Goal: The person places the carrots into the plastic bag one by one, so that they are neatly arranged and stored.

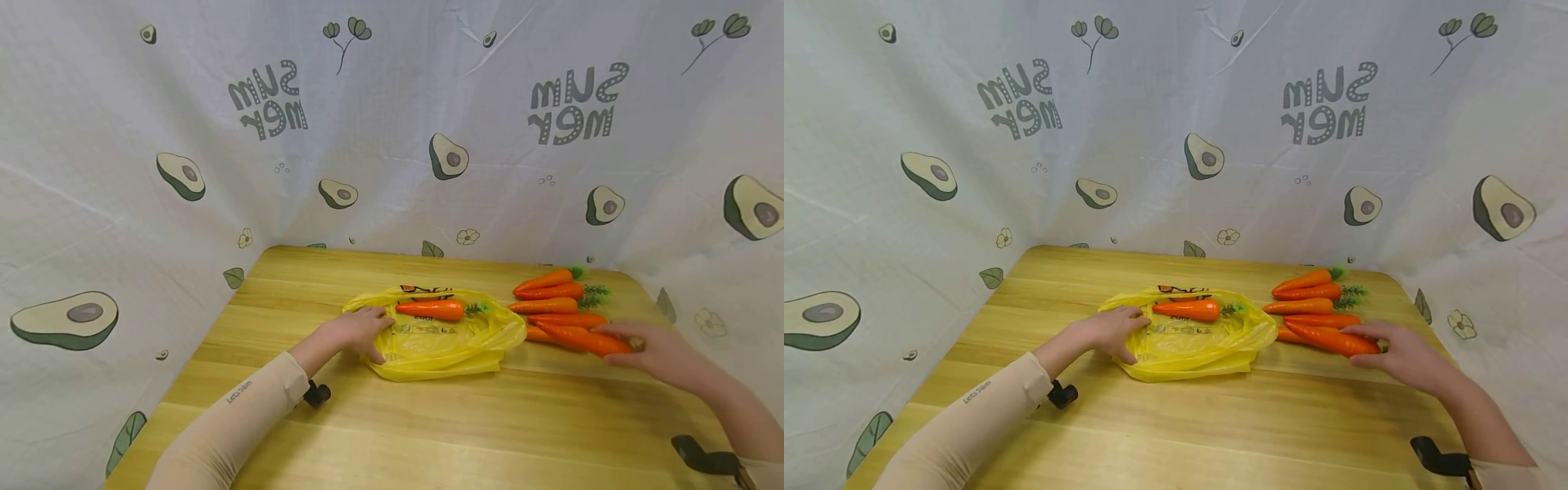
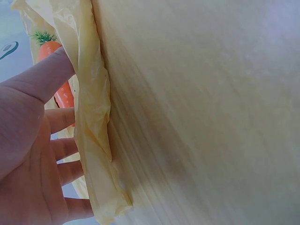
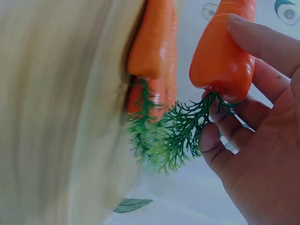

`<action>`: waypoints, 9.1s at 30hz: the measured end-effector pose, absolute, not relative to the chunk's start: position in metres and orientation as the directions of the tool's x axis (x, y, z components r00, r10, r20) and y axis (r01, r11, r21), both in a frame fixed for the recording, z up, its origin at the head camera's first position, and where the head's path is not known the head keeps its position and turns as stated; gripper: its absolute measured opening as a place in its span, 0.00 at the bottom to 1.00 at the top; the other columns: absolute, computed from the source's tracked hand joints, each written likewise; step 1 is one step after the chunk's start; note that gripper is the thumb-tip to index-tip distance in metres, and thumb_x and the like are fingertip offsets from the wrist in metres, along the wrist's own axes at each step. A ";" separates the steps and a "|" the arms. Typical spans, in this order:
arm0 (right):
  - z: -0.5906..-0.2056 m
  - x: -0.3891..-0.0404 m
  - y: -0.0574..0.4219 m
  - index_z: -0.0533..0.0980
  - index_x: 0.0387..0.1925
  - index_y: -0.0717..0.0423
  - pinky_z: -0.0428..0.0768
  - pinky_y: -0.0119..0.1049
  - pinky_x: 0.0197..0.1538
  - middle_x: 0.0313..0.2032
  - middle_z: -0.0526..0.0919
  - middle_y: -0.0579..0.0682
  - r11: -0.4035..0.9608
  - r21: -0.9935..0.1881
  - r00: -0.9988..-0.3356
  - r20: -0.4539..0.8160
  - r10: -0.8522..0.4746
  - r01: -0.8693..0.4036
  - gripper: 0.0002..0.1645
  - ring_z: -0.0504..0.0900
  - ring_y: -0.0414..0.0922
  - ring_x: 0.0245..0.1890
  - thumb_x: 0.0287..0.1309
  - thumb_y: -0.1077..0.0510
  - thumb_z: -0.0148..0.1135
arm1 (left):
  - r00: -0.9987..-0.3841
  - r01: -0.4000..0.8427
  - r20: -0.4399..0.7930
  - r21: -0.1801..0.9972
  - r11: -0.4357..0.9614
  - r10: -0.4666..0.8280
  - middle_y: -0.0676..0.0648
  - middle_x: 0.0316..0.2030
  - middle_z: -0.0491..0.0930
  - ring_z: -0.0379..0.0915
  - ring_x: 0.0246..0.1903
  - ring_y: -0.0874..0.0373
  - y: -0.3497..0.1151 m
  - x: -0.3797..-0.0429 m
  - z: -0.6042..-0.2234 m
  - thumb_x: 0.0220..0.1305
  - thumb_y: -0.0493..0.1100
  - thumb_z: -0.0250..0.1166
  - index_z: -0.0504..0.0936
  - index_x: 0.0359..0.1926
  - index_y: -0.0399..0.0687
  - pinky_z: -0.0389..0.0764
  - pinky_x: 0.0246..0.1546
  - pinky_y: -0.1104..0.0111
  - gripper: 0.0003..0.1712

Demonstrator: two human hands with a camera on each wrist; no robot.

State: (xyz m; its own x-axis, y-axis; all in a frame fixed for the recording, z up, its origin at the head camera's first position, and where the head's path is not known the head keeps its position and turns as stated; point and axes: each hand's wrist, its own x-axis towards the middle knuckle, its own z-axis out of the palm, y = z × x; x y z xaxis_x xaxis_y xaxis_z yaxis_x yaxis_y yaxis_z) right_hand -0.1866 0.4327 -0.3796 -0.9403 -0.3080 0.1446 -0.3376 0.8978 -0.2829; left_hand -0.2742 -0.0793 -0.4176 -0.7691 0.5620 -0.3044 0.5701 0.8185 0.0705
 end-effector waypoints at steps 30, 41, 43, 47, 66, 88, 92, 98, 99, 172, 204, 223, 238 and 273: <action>-0.330 -0.211 0.375 0.79 0.60 0.55 0.80 0.45 0.42 0.60 0.77 0.69 0.885 -0.307 -0.937 0.116 -0.330 -0.350 0.32 0.80 0.53 0.43 0.56 0.46 0.74 | -0.772 0.571 -0.291 0.071 0.818 0.565 0.47 0.76 0.57 0.55 0.75 0.46 -0.081 -0.275 -0.424 0.56 0.66 0.72 0.62 0.77 0.59 0.68 0.68 0.46 0.51; -0.320 -0.224 0.348 0.79 0.61 0.54 0.79 0.51 0.48 0.58 0.81 0.60 0.870 -0.338 -0.932 0.077 -0.354 -0.358 0.36 0.79 0.56 0.50 0.56 0.41 0.73 | -0.766 0.584 -0.278 0.077 0.808 0.580 0.46 0.76 0.58 0.55 0.75 0.46 -0.081 -0.275 -0.422 0.57 0.65 0.72 0.63 0.77 0.57 0.64 0.72 0.51 0.51; -0.319 -0.226 0.344 0.79 0.61 0.53 0.78 0.50 0.48 0.58 0.81 0.58 0.864 -0.347 -0.929 0.075 -0.361 -0.364 0.35 0.79 0.55 0.50 0.55 0.41 0.73 | -0.764 0.588 -0.274 0.077 0.805 0.584 0.46 0.76 0.58 0.55 0.75 0.46 -0.081 -0.275 -0.422 0.57 0.65 0.72 0.63 0.77 0.57 0.63 0.73 0.51 0.51; -0.319 -0.230 0.337 0.80 0.61 0.52 0.77 0.47 0.48 0.58 0.81 0.57 0.852 -0.380 -0.929 0.063 -0.364 -0.359 0.33 0.77 0.53 0.49 0.55 0.43 0.74 | -0.762 0.595 -0.264 0.074 0.801 0.591 0.46 0.76 0.59 0.56 0.74 0.45 -0.081 -0.275 -0.424 0.56 0.65 0.73 0.63 0.76 0.56 0.62 0.73 0.52 0.51; -0.316 -0.247 0.302 0.79 0.61 0.47 0.75 0.41 0.46 0.51 0.80 0.51 0.834 -0.441 -0.929 -0.004 -0.371 -0.332 0.32 0.73 0.49 0.44 0.57 0.44 0.73 | -0.771 0.591 -0.255 0.054 0.805 0.583 0.46 0.75 0.61 0.56 0.74 0.45 -0.080 -0.271 -0.422 0.56 0.66 0.73 0.64 0.76 0.56 0.58 0.75 0.50 0.51; -0.316 -0.267 0.266 0.79 0.62 0.49 0.72 0.64 0.62 0.62 0.78 0.58 0.802 -0.437 -0.895 0.020 -0.445 -0.408 0.29 0.74 0.60 0.60 0.59 0.50 0.72 | -0.774 0.631 -0.146 -0.100 0.770 0.616 0.45 0.74 0.62 0.54 0.74 0.47 -0.080 -0.273 -0.427 0.50 0.73 0.72 0.69 0.72 0.60 0.61 0.73 0.48 0.52; -0.315 -0.272 0.259 0.79 0.61 0.50 0.76 0.58 0.57 0.58 0.81 0.55 0.792 -0.435 -0.887 0.035 -0.460 -0.428 0.28 0.77 0.55 0.54 0.60 0.52 0.72 | -0.773 0.634 -0.104 -0.165 0.756 0.626 0.45 0.74 0.62 0.55 0.74 0.47 -0.080 -0.271 -0.426 0.47 0.76 0.70 0.70 0.72 0.62 0.63 0.70 0.45 0.53; -0.318 -0.278 0.252 0.80 0.61 0.51 0.76 0.59 0.60 0.60 0.80 0.57 0.777 -0.448 -0.876 0.033 -0.481 -0.443 0.28 0.77 0.56 0.57 0.59 0.53 0.72 | -0.776 0.630 -0.083 -0.146 0.763 0.625 0.45 0.74 0.62 0.53 0.75 0.46 -0.082 -0.268 -0.425 0.48 0.76 0.71 0.72 0.71 0.61 0.59 0.72 0.42 0.52; -0.319 -0.280 0.250 0.80 0.61 0.51 0.75 0.59 0.61 0.61 0.80 0.57 0.776 -0.448 -0.875 0.031 -0.483 -0.444 0.28 0.77 0.56 0.58 0.58 0.53 0.72 | -0.779 0.627 -0.088 -0.138 0.767 0.621 0.45 0.74 0.62 0.53 0.75 0.45 -0.082 -0.268 -0.425 0.48 0.76 0.71 0.72 0.71 0.61 0.59 0.72 0.42 0.51; -0.403 -0.292 0.196 0.82 0.53 0.48 0.75 0.57 0.55 0.55 0.78 0.54 0.833 -0.163 -0.846 0.019 -0.533 -0.528 0.29 0.72 0.55 0.54 0.49 0.46 0.78 | -0.769 0.610 -0.205 0.049 0.791 0.606 0.45 0.74 0.61 0.55 0.75 0.45 -0.087 -0.278 -0.429 0.53 0.71 0.71 0.66 0.75 0.57 0.57 0.74 0.46 0.52; -0.407 -0.291 0.203 0.81 0.56 0.50 0.73 0.61 0.58 0.58 0.78 0.57 0.807 -0.164 -0.821 0.035 -0.570 -0.568 0.31 0.72 0.57 0.58 0.48 0.51 0.78 | -0.770 0.608 -0.197 0.062 0.791 0.607 0.44 0.74 0.61 0.55 0.75 0.45 -0.088 -0.276 -0.431 0.52 0.71 0.72 0.67 0.74 0.57 0.57 0.74 0.46 0.53; -0.375 -0.273 0.230 0.78 0.61 0.54 0.75 0.61 0.60 0.63 0.76 0.59 0.763 -0.426 -0.857 0.063 -0.511 -0.486 0.27 0.74 0.62 0.61 0.60 0.55 0.71 | -0.767 0.609 -0.198 0.073 0.790 0.610 0.44 0.75 0.61 0.54 0.75 0.45 -0.088 -0.277 -0.431 0.53 0.71 0.71 0.65 0.75 0.57 0.56 0.75 0.46 0.53; -0.363 -0.258 0.298 0.76 0.63 0.56 0.76 0.61 0.58 0.60 0.80 0.59 0.763 -0.492 -0.900 0.116 -0.420 -0.419 0.28 0.77 0.61 0.56 0.63 0.56 0.69 | -0.759 0.611 -0.215 0.092 0.786 0.615 0.44 0.76 0.59 0.53 0.76 0.44 -0.090 -0.278 -0.431 0.54 0.69 0.71 0.65 0.76 0.56 0.57 0.75 0.48 0.52; -0.382 -0.228 0.381 0.74 0.65 0.60 0.78 0.61 0.50 0.60 0.75 0.73 0.870 -0.432 -0.968 0.030 -0.250 -0.238 0.41 0.75 0.69 0.56 0.59 0.39 0.69 | -0.747 0.618 -0.215 0.124 0.776 0.629 0.43 0.76 0.59 0.53 0.76 0.45 -0.091 -0.280 -0.430 0.54 0.68 0.73 0.65 0.75 0.55 0.57 0.75 0.51 0.52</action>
